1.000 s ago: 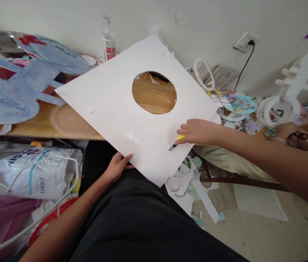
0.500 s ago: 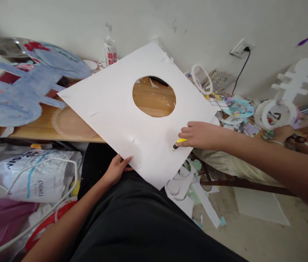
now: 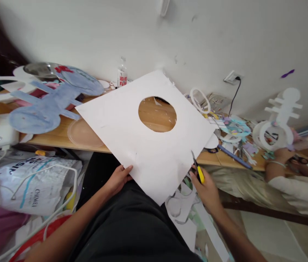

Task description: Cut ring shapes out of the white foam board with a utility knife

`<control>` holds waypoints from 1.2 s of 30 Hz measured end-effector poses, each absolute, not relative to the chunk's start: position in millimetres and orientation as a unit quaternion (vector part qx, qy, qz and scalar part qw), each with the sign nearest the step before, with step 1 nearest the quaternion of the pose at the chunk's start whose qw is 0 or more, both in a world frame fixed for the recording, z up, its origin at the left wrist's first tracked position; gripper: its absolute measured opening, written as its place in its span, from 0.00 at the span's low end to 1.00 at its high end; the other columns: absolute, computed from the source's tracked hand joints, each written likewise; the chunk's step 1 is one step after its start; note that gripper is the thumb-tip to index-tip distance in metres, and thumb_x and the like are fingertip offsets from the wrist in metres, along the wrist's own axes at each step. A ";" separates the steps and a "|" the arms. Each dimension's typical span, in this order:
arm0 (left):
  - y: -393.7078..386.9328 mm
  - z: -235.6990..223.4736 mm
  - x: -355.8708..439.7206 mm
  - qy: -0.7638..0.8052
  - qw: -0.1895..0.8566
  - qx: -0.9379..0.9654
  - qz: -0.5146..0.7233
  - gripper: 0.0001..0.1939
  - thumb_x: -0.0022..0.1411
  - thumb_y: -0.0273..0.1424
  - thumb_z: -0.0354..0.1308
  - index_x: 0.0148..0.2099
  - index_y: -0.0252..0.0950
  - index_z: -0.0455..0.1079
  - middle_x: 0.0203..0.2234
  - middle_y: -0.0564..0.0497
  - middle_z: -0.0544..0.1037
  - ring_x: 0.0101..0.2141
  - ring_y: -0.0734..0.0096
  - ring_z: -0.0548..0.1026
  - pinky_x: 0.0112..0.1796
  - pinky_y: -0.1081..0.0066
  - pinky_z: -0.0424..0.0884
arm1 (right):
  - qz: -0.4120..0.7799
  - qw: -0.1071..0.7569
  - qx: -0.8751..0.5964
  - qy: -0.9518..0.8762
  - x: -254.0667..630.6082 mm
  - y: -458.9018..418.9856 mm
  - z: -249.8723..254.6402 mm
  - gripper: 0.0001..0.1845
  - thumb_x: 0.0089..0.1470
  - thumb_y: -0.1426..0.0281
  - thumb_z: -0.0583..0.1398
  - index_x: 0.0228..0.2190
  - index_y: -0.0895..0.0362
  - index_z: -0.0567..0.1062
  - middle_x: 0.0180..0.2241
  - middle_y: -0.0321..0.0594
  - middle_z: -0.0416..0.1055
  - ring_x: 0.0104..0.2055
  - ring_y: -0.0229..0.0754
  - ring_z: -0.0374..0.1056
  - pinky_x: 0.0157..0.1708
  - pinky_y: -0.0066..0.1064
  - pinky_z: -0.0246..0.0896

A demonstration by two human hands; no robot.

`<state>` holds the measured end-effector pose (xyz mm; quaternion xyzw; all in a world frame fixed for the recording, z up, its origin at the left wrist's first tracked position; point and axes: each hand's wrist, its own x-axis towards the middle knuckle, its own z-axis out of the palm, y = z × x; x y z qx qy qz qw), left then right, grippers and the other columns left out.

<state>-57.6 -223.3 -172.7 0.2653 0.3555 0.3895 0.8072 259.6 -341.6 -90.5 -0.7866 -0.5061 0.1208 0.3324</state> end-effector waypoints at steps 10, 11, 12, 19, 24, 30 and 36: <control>-230.6 -156.7 -57.1 0.330 0.817 0.272 0.387 0.19 0.53 0.32 0.70 0.46 0.32 0.77 0.46 0.38 0.81 0.43 0.55 0.80 0.48 0.60 0.76 | 0.182 0.616 -0.747 -0.172 254.1 -379.7 -152.8 0.23 0.50 0.49 0.63 0.41 0.52 0.75 0.30 0.33 0.73 0.30 0.41 0.70 0.23 0.28 0.62; -231.5 -155.0 -57.5 0.327 0.817 0.272 0.388 0.18 0.53 0.32 0.70 0.46 0.32 0.77 0.46 0.39 0.81 0.44 0.55 0.80 0.48 0.60 0.76 | 0.202 0.633 -0.729 -0.164 251.4 -376.8 -150.3 0.23 0.49 0.50 0.63 0.41 0.51 0.75 0.35 0.36 0.75 0.34 0.43 0.72 0.24 0.28 0.63; -232.3 -153.0 -57.8 0.325 0.817 0.273 0.390 0.18 0.53 0.32 0.70 0.47 0.32 0.77 0.46 0.39 0.81 0.45 0.54 0.80 0.49 0.60 0.75 | 0.226 0.653 -0.706 -0.154 247.3 -373.5 -146.9 0.23 0.49 0.50 0.64 0.42 0.51 0.75 0.40 0.36 0.76 0.37 0.43 0.73 0.23 0.27 0.63; -234.9 -130.9 -56.7 0.308 0.821 0.278 0.392 0.20 0.53 0.32 0.70 0.48 0.32 0.76 0.47 0.38 0.81 0.47 0.51 0.79 0.53 0.55 0.72 | 0.386 0.734 -0.548 -0.115 210.4 -360.2 -111.7 0.18 0.45 0.59 0.70 0.39 0.47 0.74 0.26 0.27 0.73 0.24 0.37 0.69 0.21 0.27 0.67; -237.3 -107.3 -53.0 0.308 0.818 0.267 0.406 0.22 0.51 0.38 0.71 0.47 0.34 0.76 0.47 0.38 0.81 0.47 0.49 0.79 0.51 0.57 0.74 | 0.411 0.711 -0.562 -0.101 201.2 -365.6 -95.7 0.26 0.40 0.60 0.71 0.44 0.49 0.77 0.38 0.39 0.80 0.41 0.51 0.76 0.40 0.44 0.75; -250.4 -74.3 -49.2 0.312 0.815 0.260 0.413 0.26 0.50 0.32 0.72 0.52 0.34 0.73 0.52 0.37 0.78 0.49 0.45 0.77 0.49 0.54 0.75 | 0.384 0.713 -0.571 -0.138 206.9 -366.8 -94.8 0.32 0.41 0.59 0.68 0.50 0.50 0.75 0.42 0.40 0.80 0.44 0.54 0.76 0.43 0.45 0.75; -259.6 -58.4 -51.8 0.310 0.803 0.270 0.433 0.27 0.51 0.30 0.71 0.53 0.29 0.72 0.49 0.34 0.79 0.47 0.46 0.78 0.47 0.56 0.76 | 0.411 0.741 -0.525 -0.083 204.9 -367.4 -93.7 0.34 0.41 0.60 0.69 0.50 0.56 0.74 0.39 0.40 0.80 0.41 0.50 0.76 0.44 0.43 0.74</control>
